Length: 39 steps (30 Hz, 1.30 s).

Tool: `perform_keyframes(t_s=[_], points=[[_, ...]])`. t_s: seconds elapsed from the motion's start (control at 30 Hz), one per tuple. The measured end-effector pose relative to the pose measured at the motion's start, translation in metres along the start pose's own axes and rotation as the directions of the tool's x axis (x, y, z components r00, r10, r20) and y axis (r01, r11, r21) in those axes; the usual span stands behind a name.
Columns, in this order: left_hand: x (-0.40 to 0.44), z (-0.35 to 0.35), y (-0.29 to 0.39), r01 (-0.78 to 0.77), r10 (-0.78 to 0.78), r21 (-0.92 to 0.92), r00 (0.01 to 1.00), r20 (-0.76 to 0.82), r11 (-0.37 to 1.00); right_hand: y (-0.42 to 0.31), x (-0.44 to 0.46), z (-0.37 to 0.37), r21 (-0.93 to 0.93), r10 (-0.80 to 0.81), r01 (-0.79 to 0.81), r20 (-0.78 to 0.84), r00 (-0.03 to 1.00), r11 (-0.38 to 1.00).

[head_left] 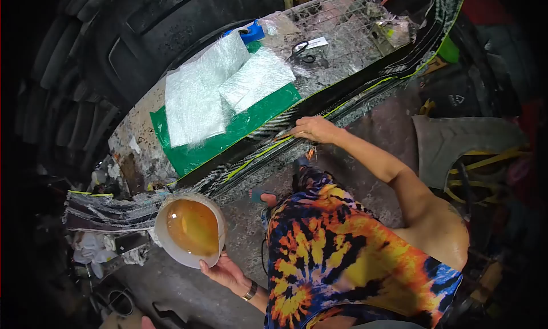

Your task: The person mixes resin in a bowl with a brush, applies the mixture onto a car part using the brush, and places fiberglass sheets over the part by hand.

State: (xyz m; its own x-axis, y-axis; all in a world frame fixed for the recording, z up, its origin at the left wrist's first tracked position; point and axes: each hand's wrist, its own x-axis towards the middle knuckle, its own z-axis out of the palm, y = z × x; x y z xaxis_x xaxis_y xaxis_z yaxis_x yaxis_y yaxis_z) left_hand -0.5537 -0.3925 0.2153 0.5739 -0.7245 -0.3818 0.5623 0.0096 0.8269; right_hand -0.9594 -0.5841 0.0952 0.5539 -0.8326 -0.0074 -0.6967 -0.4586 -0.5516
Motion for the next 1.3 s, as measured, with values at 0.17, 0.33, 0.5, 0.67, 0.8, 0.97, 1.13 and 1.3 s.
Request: perform_keyframes(t_s=[0.17,0.33,0.5,0.67,0.8,0.97,1.13,1.3], points=[[-0.025,0.035,-0.014,0.008,-0.008,-0.029,1.0,0.011,1.0,0.036,-0.024,-0.018,0.066,-0.005,0.007,-0.029,1.0,0.998],[-0.055,0.066,-0.034,0.016,-0.017,-0.062,1.0,-0.011,0.998,0.062,-0.046,-0.031,0.079,0.017,-0.013,-0.049,0.999,0.997],[-0.085,0.078,-0.055,0.009,-0.012,-0.062,0.999,-0.036,0.998,0.082,-0.062,-0.045,0.102,0.016,-0.008,-0.079,0.997,0.995],[-0.109,0.079,-0.071,-0.03,0.027,-0.065,0.999,-0.04,0.997,0.086,-0.067,-0.059,0.064,0.029,-0.025,-0.062,0.998,0.998],[-0.129,0.074,-0.086,-0.034,0.03,-0.08,0.999,-0.043,0.996,0.094,-0.077,-0.068,0.065,0.052,-0.047,-0.089,0.995,0.997],[-0.163,0.068,-0.107,-0.022,0.014,-0.106,0.997,-0.075,0.994,0.113,-0.092,-0.083,0.005,0.007,-0.006,-0.15,0.989,1.0],[-0.2,0.057,-0.122,-0.006,-0.006,-0.112,0.994,-0.109,0.994,0.131,-0.106,-0.092,-0.073,-0.008,-0.002,-0.13,0.991,0.997],[-0.236,0.056,-0.141,0.013,-0.022,-0.082,0.993,-0.118,0.997,0.145,-0.11,-0.098,-0.113,-0.011,0.001,-0.089,0.996,0.994]])
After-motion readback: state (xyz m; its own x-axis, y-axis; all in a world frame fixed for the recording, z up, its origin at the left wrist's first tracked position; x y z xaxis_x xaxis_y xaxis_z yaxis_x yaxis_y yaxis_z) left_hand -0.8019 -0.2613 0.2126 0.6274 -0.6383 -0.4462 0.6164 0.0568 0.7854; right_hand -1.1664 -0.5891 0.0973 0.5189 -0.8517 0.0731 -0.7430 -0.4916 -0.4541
